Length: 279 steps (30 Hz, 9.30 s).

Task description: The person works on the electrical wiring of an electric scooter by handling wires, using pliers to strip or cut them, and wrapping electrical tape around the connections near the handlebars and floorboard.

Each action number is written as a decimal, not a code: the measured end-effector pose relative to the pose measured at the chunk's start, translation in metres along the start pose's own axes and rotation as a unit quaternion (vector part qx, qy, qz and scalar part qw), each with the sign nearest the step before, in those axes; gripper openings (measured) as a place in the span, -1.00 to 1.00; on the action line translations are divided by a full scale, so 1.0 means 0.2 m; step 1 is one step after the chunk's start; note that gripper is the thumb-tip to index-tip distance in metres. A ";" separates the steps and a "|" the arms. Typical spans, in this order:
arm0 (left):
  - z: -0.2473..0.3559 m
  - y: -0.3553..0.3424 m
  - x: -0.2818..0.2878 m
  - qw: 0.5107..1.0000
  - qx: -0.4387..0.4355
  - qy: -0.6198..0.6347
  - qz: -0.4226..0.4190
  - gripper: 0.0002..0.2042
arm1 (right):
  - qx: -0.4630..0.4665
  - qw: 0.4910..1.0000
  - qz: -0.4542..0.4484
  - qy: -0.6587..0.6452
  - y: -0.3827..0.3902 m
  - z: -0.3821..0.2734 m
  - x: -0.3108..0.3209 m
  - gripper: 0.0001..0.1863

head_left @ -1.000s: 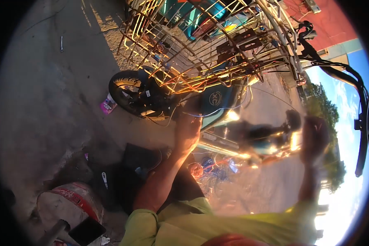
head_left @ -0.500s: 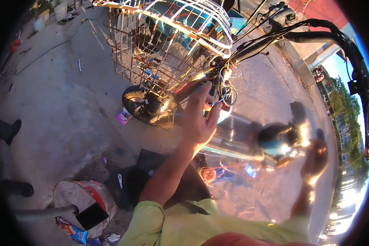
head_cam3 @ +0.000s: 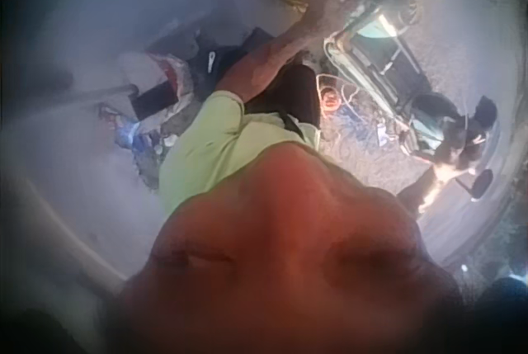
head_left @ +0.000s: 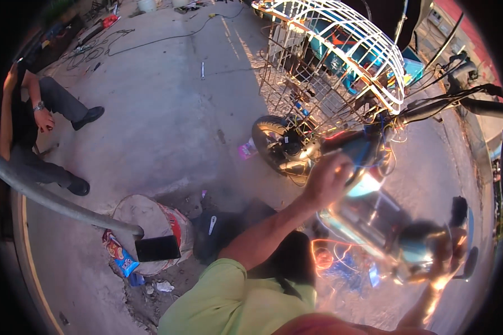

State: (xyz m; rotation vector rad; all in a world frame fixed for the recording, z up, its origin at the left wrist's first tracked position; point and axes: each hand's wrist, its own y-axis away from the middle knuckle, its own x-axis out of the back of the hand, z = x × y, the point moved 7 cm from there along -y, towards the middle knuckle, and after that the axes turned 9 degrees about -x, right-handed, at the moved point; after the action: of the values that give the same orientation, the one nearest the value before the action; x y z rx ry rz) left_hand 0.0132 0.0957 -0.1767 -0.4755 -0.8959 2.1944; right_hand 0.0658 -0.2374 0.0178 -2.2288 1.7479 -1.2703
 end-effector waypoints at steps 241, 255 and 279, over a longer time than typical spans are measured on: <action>-0.35 -0.22 -0.22 0.999 0.033 0.001 -0.036 -0.73 | 0.314 0.943 -0.074 0.079 -0.67 -0.51 -0.86 -0.88; -0.37 -0.19 -0.21 0.992 0.075 0.099 0.028 -0.71 | 0.259 0.950 -0.132 0.117 -0.70 -0.52 -0.84 -0.92; -0.38 -0.19 -0.22 0.999 -0.019 0.051 -0.001 -0.72 | 0.317 0.907 -0.166 0.220 -0.78 -0.63 -1.01 -0.97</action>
State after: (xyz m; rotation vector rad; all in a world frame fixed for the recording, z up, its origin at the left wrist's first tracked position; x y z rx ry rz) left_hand 0.1039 0.1178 -0.1994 -0.6003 -0.8834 2.1347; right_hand 0.1074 0.0412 0.0623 -1.9720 0.8097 -2.1620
